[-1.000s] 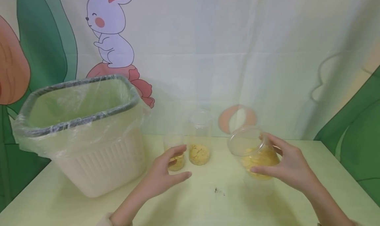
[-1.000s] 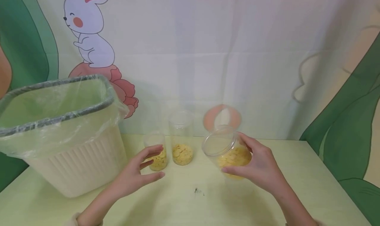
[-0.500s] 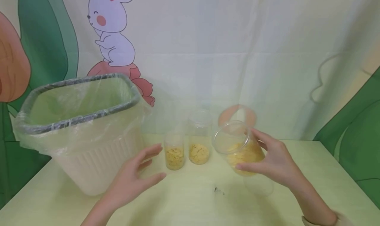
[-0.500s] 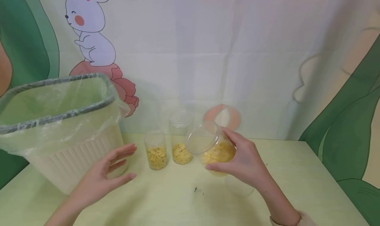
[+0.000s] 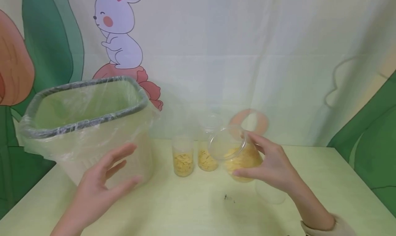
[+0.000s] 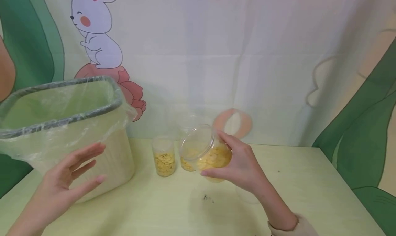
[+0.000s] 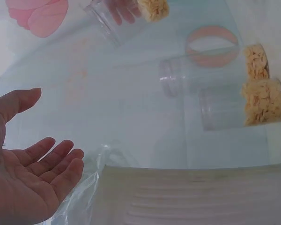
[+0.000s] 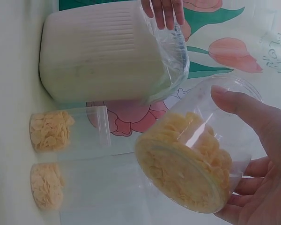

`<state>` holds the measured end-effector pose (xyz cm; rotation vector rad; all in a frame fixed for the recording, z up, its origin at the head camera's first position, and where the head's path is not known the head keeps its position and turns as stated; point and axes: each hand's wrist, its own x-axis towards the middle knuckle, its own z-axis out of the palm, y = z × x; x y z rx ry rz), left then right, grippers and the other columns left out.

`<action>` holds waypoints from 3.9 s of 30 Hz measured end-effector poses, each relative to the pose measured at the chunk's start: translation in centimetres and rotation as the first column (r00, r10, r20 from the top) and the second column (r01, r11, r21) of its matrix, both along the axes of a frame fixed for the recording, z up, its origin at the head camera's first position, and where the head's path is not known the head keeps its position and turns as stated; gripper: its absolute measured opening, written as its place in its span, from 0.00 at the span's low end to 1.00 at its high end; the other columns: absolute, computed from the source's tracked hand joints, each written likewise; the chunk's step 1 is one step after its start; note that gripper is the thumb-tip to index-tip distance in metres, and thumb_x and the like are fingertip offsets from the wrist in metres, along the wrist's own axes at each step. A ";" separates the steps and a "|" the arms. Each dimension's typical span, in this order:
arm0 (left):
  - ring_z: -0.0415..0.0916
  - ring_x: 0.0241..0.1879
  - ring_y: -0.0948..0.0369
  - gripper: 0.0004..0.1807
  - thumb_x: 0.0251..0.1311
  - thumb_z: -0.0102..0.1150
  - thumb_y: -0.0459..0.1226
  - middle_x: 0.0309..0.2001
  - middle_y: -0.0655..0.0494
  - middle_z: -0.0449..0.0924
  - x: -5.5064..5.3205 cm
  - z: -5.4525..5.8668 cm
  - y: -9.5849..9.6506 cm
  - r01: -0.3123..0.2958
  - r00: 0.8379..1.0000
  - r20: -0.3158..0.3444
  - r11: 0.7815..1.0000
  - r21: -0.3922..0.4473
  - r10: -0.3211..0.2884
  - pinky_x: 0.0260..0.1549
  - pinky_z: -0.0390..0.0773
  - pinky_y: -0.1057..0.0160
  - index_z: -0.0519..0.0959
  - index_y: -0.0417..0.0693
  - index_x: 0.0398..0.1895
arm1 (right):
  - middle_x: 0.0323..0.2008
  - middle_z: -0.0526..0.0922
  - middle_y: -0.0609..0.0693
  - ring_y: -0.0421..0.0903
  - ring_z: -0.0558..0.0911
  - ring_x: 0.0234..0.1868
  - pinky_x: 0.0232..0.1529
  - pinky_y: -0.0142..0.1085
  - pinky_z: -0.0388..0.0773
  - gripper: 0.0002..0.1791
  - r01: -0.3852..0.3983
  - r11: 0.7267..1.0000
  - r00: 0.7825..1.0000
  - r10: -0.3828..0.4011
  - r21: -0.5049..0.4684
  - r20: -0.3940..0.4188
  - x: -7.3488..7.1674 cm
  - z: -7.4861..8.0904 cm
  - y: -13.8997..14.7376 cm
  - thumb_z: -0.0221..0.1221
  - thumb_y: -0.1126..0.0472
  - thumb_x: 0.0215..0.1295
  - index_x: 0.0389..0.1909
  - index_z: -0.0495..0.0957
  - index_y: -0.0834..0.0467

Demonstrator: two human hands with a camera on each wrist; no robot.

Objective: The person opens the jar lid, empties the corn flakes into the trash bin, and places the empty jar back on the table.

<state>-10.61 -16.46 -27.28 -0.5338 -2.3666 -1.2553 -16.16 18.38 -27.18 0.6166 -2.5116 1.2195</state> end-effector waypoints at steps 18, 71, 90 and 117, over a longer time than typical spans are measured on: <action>0.63 0.59 0.66 0.40 0.45 0.63 0.20 0.61 0.54 0.67 2.0 2.8 -3.1 -0.247 0.960 -0.123 0.967 0.058 0.253 0.50 0.67 0.78 0.64 0.51 0.64 | 0.58 0.70 0.60 0.56 0.69 0.59 0.57 0.50 0.66 0.52 -0.044 0.998 0.999 0.045 -0.033 0.028 0.0 0.2 -2.1 0.76 0.53 0.31 0.60 0.64 0.68; 0.63 0.48 0.71 0.22 0.59 0.56 0.34 0.46 0.70 0.68 -4.0 2.7 -9.4 -0.562 0.761 0.101 0.573 0.597 0.641 0.41 0.64 0.82 0.70 0.50 0.58 | 0.57 0.72 0.57 0.54 0.71 0.58 0.56 0.49 0.68 0.51 -0.078 0.997 0.997 0.078 -0.008 0.000 -0.7 -0.3 -2.6 0.76 0.52 0.31 0.60 0.65 0.66; 0.61 0.41 0.74 0.22 0.63 0.51 0.42 0.43 0.72 0.64 -3.5 2.9 -10.2 -0.685 0.722 0.299 0.583 0.437 0.624 0.55 0.57 0.68 0.66 0.63 0.61 | 0.53 0.76 0.56 0.52 0.73 0.56 0.55 0.51 0.68 0.48 -0.087 0.996 0.996 0.087 0.001 -0.003 -1.9 0.2 -4.5 0.77 0.55 0.30 0.59 0.68 0.62; 0.63 0.41 0.73 0.23 0.61 0.53 0.41 0.41 0.72 0.66 -3.4 3.1 -10.3 -0.655 0.748 0.325 0.564 0.504 0.579 0.62 0.51 0.64 0.67 0.62 0.60 | 0.53 0.75 0.45 0.46 0.72 0.56 0.48 0.42 0.75 0.48 -0.092 0.995 0.995 0.093 -0.029 0.040 -4.0 4.5 -9.2 0.75 0.52 0.33 0.62 0.66 0.51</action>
